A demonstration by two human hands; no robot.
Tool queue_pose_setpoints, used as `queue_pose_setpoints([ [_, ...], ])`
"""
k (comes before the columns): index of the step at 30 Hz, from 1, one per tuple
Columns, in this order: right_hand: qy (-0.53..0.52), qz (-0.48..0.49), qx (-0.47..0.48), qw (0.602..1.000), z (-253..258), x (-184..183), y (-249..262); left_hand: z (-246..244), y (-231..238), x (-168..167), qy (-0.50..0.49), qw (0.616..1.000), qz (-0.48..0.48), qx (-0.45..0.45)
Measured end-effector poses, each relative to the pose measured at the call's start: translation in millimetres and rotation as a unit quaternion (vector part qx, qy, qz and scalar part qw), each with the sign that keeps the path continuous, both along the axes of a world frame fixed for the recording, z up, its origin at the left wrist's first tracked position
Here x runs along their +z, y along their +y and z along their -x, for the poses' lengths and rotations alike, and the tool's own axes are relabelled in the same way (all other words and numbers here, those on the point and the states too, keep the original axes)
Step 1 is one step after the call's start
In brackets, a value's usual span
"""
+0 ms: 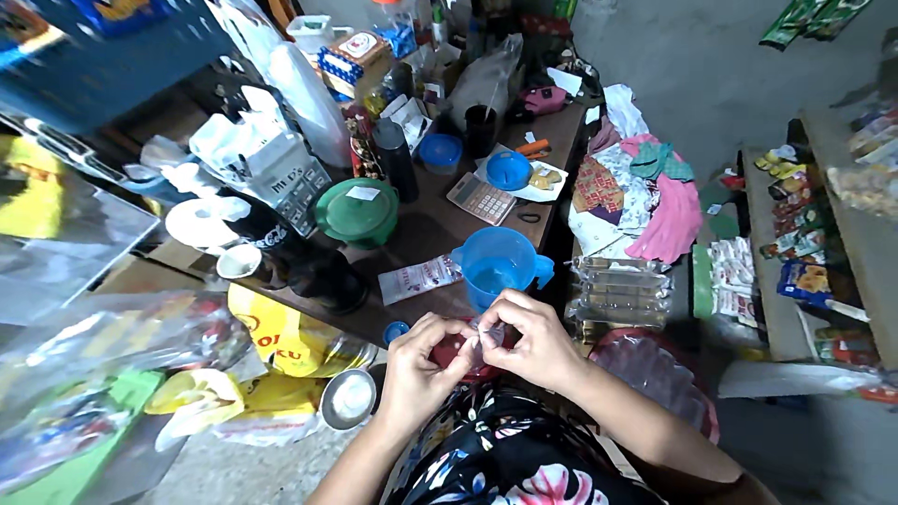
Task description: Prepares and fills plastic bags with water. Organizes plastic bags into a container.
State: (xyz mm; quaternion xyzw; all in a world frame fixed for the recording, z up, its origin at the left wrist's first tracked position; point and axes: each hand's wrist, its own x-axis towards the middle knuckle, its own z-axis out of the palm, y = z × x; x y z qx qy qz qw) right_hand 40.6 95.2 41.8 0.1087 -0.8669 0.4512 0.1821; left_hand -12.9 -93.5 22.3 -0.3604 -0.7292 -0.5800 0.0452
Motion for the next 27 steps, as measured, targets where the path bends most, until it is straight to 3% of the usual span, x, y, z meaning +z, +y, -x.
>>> queue_pose_setpoints([
  [11,-0.041,0.015,0.077,0.996,1,11,15,1,4,-4,-0.135,0.988,-0.070,0.001],
  [21,-0.029,0.000,0.096,0.995,-2,13,18,0,3,-8,-0.057,0.997,-0.059,0.009],
  [24,-0.088,0.055,0.094,0.990,-4,17,19,-3,2,-9,-0.039,0.998,-0.042,0.024],
  [27,-0.210,0.157,0.085,0.961,-1,24,19,-5,2,-8,-0.024,0.999,-0.028,0.022],
])
